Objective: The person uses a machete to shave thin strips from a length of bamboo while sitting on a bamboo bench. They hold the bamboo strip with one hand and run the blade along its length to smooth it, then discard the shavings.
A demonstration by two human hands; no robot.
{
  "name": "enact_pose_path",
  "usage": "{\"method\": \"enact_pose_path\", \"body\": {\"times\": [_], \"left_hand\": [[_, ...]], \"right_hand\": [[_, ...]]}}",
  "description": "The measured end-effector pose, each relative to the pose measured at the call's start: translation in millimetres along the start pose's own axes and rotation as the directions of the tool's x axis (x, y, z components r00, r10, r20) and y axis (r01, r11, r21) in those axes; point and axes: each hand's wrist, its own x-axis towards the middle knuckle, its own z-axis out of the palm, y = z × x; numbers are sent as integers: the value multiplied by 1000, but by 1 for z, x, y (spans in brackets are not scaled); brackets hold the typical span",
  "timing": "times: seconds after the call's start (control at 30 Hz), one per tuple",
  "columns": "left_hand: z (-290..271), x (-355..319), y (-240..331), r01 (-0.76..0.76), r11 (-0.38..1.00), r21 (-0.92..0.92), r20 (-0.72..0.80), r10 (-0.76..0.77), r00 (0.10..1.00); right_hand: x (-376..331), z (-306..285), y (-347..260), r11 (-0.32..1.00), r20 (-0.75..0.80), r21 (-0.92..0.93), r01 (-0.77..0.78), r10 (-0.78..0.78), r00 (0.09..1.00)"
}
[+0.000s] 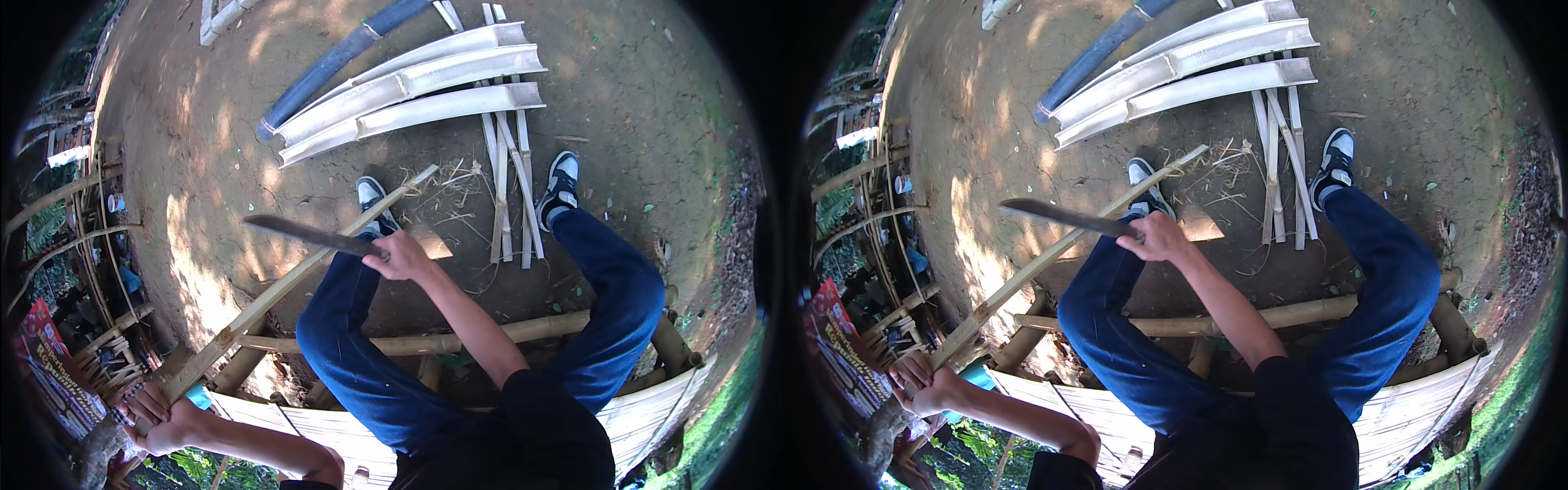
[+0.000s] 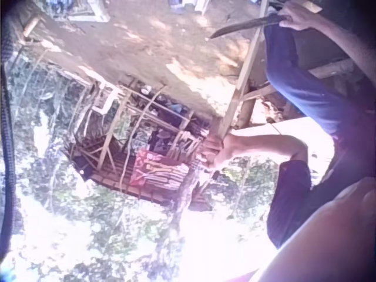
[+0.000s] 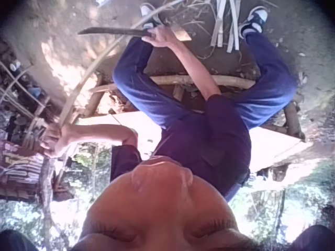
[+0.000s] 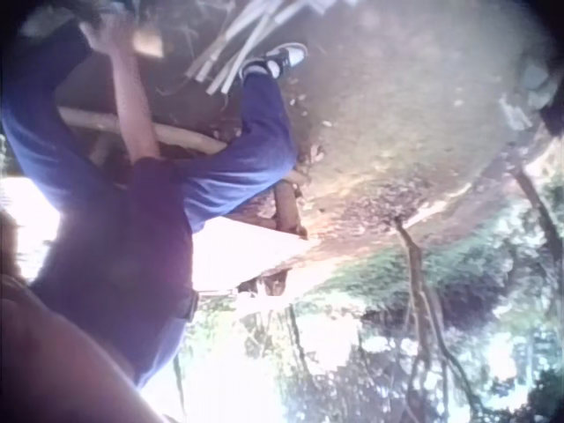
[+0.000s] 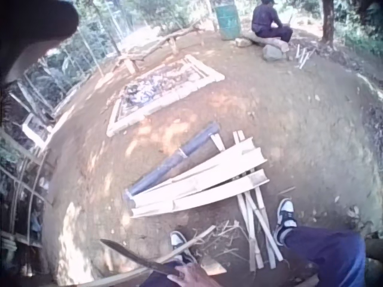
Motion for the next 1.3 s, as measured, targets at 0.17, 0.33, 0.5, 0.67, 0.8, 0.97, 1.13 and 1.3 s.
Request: {"method": "enact_pose_path", "body": {"times": [0.17,0.33,0.5,0.67,0.8,0.97,1.13,1.3], "left_hand": [[-10,9,-6,-7,997,78,-106,16,994],[-18,10,-2,13,1000,-15,-17,-13,1000],[-9,12,-4,-38,998,58,-60,41,997],[-19,17,-3,-24,999,25,-48,25,999],[-30,25,0,36,999,12,-12,-36,999],[-45,38,-5,9,1000,29,75,-11,997],[-55,44,-6,91,991,-96,165,-74,984],[-44,38,-8,132,982,-136,300,-86,950]], "right_hand": [[-30,-29,140,431,-257,13,-902,873,414],[-44,-55,128,521,-130,-132,-843,835,535],[-35,-14,83,794,-36,61,-605,607,794],[-19,11,53,978,1,108,-176,176,984],[-21,-3,104,941,-8,41,-336,337,942],[-39,-58,199,392,-248,-177,-903,870,427],[-40,-67,171,600,-87,-124,-790,787,611],[-36,-23,122,798,13,49,-601,601,799]]}}
